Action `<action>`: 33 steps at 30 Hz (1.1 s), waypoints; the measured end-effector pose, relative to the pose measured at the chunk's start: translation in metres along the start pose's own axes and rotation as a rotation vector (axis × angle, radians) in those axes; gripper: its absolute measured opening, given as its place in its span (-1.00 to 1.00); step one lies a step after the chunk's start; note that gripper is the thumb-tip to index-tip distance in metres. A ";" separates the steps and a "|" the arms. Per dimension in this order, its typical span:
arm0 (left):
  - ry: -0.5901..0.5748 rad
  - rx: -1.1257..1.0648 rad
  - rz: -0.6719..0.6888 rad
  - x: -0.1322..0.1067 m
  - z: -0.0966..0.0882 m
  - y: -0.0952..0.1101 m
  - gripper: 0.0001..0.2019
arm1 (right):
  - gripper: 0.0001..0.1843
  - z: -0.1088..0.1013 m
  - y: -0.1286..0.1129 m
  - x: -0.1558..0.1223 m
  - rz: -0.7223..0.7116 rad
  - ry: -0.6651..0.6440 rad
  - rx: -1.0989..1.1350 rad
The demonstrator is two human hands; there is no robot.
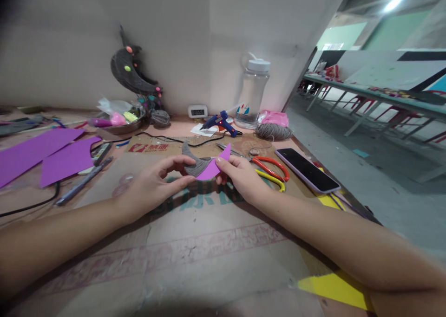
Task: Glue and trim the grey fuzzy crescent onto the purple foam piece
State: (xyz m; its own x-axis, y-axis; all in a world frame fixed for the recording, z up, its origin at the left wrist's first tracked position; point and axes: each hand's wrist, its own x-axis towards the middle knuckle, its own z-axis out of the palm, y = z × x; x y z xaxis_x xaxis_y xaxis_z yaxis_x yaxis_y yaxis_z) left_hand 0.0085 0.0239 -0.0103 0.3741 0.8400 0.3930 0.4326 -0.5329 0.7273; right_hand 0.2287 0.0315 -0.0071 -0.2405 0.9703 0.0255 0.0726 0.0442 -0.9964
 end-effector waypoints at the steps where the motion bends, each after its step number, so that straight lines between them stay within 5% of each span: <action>1: 0.004 0.005 0.001 0.000 0.000 0.000 -0.74 | -0.59 0.000 0.000 0.000 0.000 -0.005 0.001; 11: -0.030 -0.214 0.077 0.000 0.002 -0.007 -0.59 | -0.53 0.002 -0.002 -0.003 -0.067 0.095 -0.151; 16: 0.035 -0.461 -0.073 0.008 0.007 -0.011 -0.51 | -0.54 0.004 -0.007 -0.005 -0.147 0.071 -0.295; 22: 0.027 -0.318 -0.164 0.011 0.002 -0.010 -0.79 | -0.80 0.004 -0.005 -0.010 -0.330 0.052 -0.510; 27: 0.009 -0.388 -0.194 0.008 0.000 -0.005 -0.65 | -0.91 0.003 -0.003 -0.013 -0.610 0.030 -0.702; 33: 0.070 -0.386 -0.225 0.011 0.001 -0.007 -0.60 | -0.87 0.004 -0.001 -0.014 -0.651 -0.117 -0.783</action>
State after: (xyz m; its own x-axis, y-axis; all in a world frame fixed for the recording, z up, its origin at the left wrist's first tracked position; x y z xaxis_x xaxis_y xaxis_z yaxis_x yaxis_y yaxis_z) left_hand 0.0104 0.0371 -0.0112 0.2437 0.9425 0.2287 0.1542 -0.2705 0.9503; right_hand 0.2283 0.0172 -0.0070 -0.5487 0.6755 0.4926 0.4961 0.7373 -0.4585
